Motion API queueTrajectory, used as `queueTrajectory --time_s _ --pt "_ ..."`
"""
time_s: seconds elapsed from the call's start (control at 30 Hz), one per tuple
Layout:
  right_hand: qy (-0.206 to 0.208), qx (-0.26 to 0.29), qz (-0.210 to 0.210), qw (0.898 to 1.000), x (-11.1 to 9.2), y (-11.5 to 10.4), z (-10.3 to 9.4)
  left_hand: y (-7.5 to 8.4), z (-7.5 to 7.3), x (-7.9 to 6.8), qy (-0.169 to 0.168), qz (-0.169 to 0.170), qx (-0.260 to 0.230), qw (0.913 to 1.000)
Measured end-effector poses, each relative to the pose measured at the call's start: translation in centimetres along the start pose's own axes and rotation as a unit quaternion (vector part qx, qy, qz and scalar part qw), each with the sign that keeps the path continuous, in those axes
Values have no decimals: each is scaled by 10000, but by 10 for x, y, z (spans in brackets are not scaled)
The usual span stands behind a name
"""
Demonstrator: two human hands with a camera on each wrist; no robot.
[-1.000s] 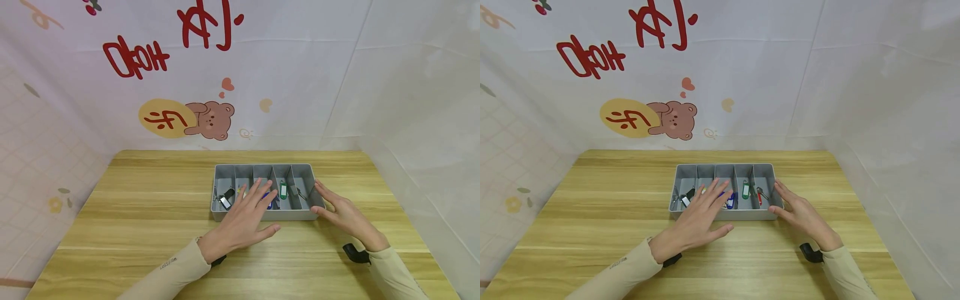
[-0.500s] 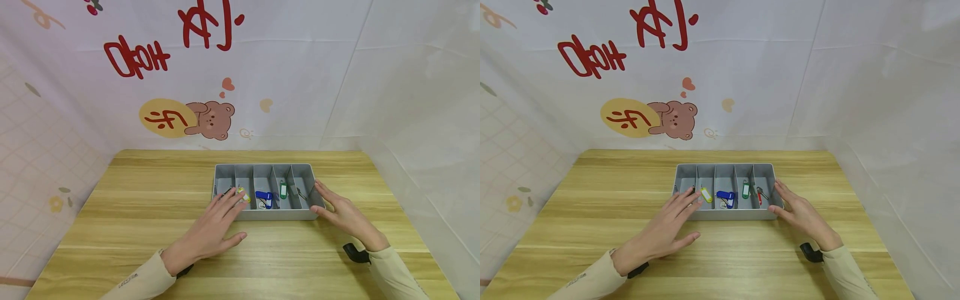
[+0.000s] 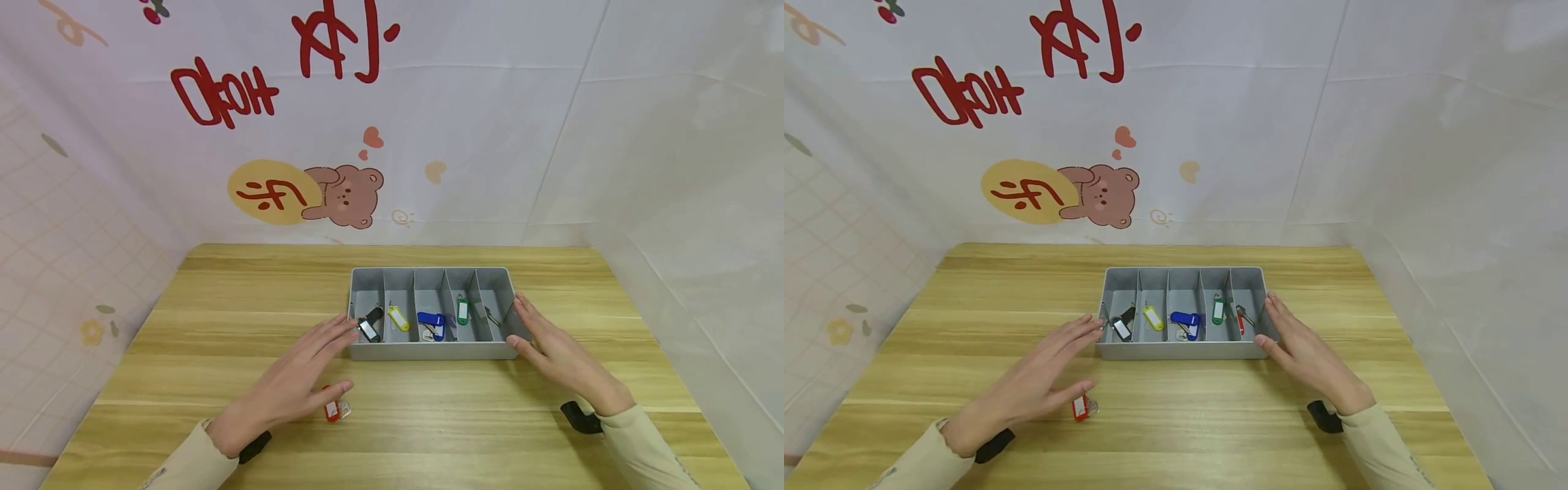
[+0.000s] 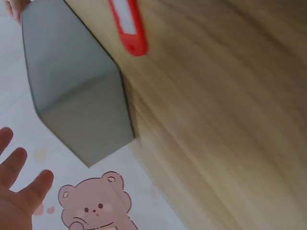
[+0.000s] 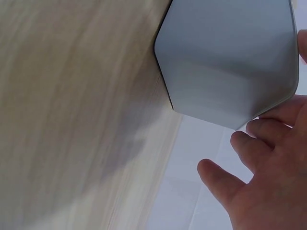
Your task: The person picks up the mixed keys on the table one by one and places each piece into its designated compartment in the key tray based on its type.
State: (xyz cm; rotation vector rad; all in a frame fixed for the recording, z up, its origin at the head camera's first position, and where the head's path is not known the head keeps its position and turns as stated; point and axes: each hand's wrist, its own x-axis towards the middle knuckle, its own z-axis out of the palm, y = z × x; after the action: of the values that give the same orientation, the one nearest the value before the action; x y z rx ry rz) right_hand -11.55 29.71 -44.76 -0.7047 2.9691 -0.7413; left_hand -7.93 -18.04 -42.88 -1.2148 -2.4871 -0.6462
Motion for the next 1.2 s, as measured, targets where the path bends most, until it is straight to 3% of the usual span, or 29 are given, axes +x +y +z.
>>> queueTrajectory --time_s 0.33,0.47,0.6,0.73,0.9,1.2 --pt "-24 -13 70 10000 1 -2 -2 1 -2 -13 -620 -238 -234 9975" --pt "-47 -7 98 9999 1 -3 -2 1 -2 -16 -420 -54 -392 9983" --pt "-43 -39 106 9999 2 -3 -3 -2 -2 -18 -62 378 -449 9983" --pt "-30 -65 101 9999 2 -4 -3 -4 -1 -23 -72 592 -557 9967" --pt "-25 -68 108 9999 1 -4 -4 -5 3 -27 -476 530 -778 9944" --pt "-75 -41 98 9999 1 -5 -4 -6 10 -28 -1654 225 -1041 9805"
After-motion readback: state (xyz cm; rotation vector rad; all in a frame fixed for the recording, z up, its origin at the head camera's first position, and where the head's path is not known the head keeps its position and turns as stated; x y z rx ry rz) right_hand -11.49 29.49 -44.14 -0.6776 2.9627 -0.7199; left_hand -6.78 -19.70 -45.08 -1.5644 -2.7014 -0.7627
